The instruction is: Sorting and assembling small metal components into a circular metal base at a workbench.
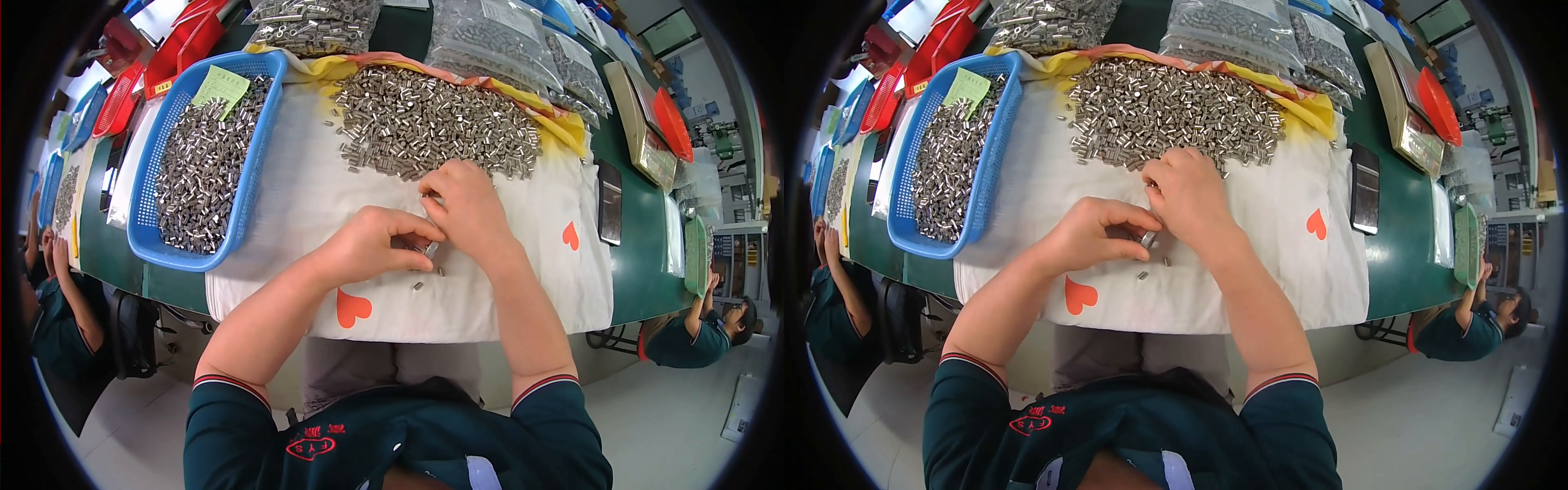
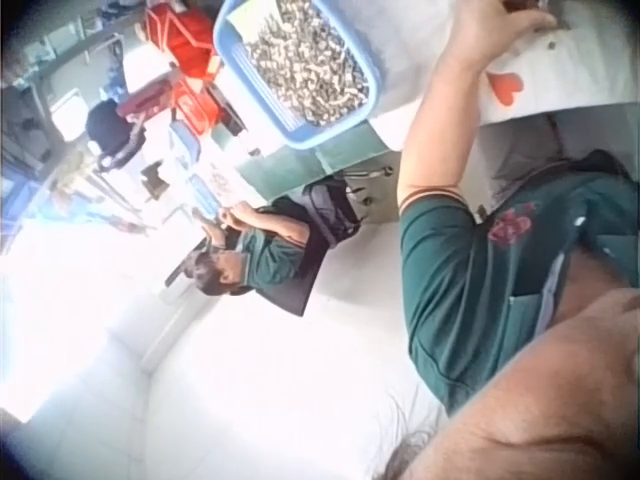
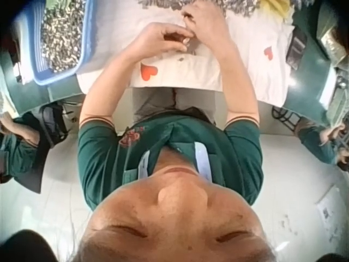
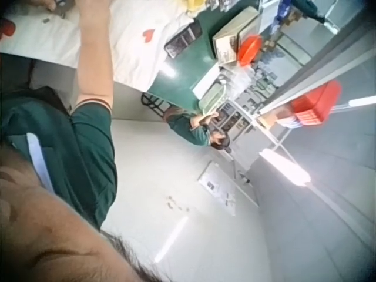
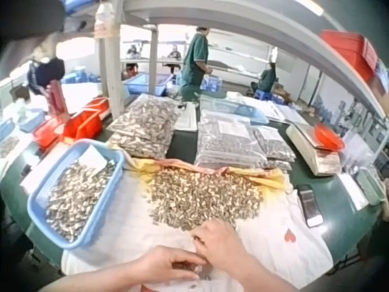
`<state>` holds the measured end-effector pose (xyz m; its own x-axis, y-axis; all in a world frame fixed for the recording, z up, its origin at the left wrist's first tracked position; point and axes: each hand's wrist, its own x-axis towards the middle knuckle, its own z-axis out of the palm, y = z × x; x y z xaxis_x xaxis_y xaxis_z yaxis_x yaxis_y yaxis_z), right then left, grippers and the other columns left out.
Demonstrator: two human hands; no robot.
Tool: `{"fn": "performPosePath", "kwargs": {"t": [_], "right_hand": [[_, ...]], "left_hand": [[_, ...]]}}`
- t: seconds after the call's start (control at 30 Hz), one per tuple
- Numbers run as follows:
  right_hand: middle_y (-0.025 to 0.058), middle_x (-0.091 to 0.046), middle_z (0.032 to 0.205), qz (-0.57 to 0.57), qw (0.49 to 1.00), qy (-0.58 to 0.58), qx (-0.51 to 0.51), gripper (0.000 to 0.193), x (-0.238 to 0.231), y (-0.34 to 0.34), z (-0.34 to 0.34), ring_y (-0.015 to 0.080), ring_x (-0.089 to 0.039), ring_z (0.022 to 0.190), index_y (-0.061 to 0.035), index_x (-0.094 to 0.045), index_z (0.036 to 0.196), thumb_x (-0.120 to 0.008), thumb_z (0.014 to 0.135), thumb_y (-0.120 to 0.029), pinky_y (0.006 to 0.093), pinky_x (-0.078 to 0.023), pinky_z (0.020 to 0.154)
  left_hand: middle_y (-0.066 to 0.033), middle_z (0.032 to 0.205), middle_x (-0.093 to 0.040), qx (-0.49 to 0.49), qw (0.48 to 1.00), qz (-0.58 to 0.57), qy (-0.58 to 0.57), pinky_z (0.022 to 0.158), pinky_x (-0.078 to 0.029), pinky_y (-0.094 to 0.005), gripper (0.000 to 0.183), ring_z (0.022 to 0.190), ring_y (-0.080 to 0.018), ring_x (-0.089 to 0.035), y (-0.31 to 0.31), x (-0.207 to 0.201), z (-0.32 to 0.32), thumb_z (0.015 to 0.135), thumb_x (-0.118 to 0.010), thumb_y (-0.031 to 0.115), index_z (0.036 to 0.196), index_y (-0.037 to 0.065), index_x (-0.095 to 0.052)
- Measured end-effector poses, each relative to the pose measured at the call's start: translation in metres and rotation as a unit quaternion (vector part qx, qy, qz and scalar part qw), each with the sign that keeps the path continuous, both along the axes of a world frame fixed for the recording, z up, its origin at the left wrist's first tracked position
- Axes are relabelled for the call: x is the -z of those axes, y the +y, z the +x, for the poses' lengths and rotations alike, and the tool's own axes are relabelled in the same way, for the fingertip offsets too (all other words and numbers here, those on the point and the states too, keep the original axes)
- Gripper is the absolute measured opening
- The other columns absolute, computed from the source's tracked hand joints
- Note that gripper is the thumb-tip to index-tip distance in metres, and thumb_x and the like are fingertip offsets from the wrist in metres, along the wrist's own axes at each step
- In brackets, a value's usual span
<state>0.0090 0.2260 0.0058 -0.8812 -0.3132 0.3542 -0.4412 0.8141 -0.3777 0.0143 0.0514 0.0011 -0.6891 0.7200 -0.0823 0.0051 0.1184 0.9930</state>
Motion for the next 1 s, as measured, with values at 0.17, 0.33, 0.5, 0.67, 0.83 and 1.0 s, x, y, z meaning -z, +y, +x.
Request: {"fn": "performPosePath", "kwargs": {"t": [0.17, 0.33, 0.5, 0.67, 0.83, 1.0], "right_hand": [[0.0052, -0.053, 0.069, 0.02, 0.999, -0.036, -0.02, 0.008, -0.006, 0.004, 0.002, 0.0252, -0.051, 0.073, -0.008, -0.059, 0.072, -0.06, 0.064, -0.007, 0.0359, -0.041, 0.068], [0.0042, -0.058, 0.07, -0.203, 0.958, -0.191, 0.071, 0.007, -0.025, 0.011, 0.011, 0.0162, -0.053, 0.066, -0.0043, -0.058, 0.073, -0.062, 0.068, -0.006, 0.0275, -0.043, 0.063], [-0.0004, -0.057, 0.074, -0.351, 0.889, -0.292, -0.005, 0.009, -0.031, 0.008, 0.021, 0.0066, -0.05, 0.068, -0.0023, -0.059, 0.077, -0.062, 0.07, 0.001, 0.0209, -0.042, 0.063], [0.0019, -0.059, 0.073, -0.304, 0.919, -0.251, -0.017, 0.008, -0.029, 0.006, 0.021, 0.0098, -0.054, 0.067, -0.0017, -0.058, 0.073, -0.063, 0.068, 0.002, 0.0231, -0.044, 0.061], [0.0052, -0.06, 0.072, -0.225, 0.97, -0.094, -0.025, 0.007, -0.02, -0.001, 0.024, 0.0186, -0.056, 0.068, -0.0028, -0.058, 0.072, -0.062, 0.067, 0.0, 0.028, -0.045, 0.062], [0.0056, -0.06, 0.074, -0.266, 0.959, -0.095, -0.035, 0.006, -0.016, -0.001, 0.024, 0.0218, -0.055, 0.069, -0.0036, -0.06, 0.075, -0.061, 0.069, -0.002, 0.0309, -0.044, 0.063]], "left_hand": [[-0.0032, 0.09, -0.063, 0.001, 0.999, -0.011, -0.04, 0.07, -0.047, -0.0217, 0.033, 0.078, -0.0068, -0.056, 0.001, -0.005, -0.002, 0.069, -0.07, 0.002, 0.101, 0.002, -0.061], [-0.0038, 0.09, -0.062, -0.051, 0.981, 0.072, -0.175, 0.071, -0.047, -0.0209, 0.032, 0.079, -0.0066, -0.057, -0.004, 0.003, -0.008, 0.073, -0.067, 0.001, 0.104, 0.001, -0.059], [-0.0049, 0.091, -0.061, -0.098, 0.966, 0.128, -0.202, 0.074, -0.048, -0.0217, 0.034, 0.084, -0.009, -0.058, -0.003, 0.001, -0.011, 0.076, -0.063, -0.001, 0.108, -0.003, -0.053], [-0.0049, 0.091, -0.061, -0.12, 0.963, 0.134, -0.2, 0.074, -0.048, -0.0215, 0.034, 0.083, -0.0087, -0.058, -0.002, 0.002, -0.01, 0.075, -0.065, 0.001, 0.107, -0.003, -0.055], [-0.0048, 0.088, -0.062, -0.15, 0.977, 0.066, -0.137, 0.073, -0.047, -0.021, 0.034, 0.082, -0.0083, -0.058, -0.003, 0.001, -0.009, 0.074, -0.067, 0.003, 0.107, -0.002, -0.056], [-0.0038, 0.089, -0.062, -0.166, 0.966, 0.118, -0.159, 0.072, -0.047, -0.0208, 0.033, 0.08, -0.0072, -0.057, -0.003, 0.004, -0.009, 0.074, -0.067, 0.005, 0.106, -0.001, -0.058]]}}
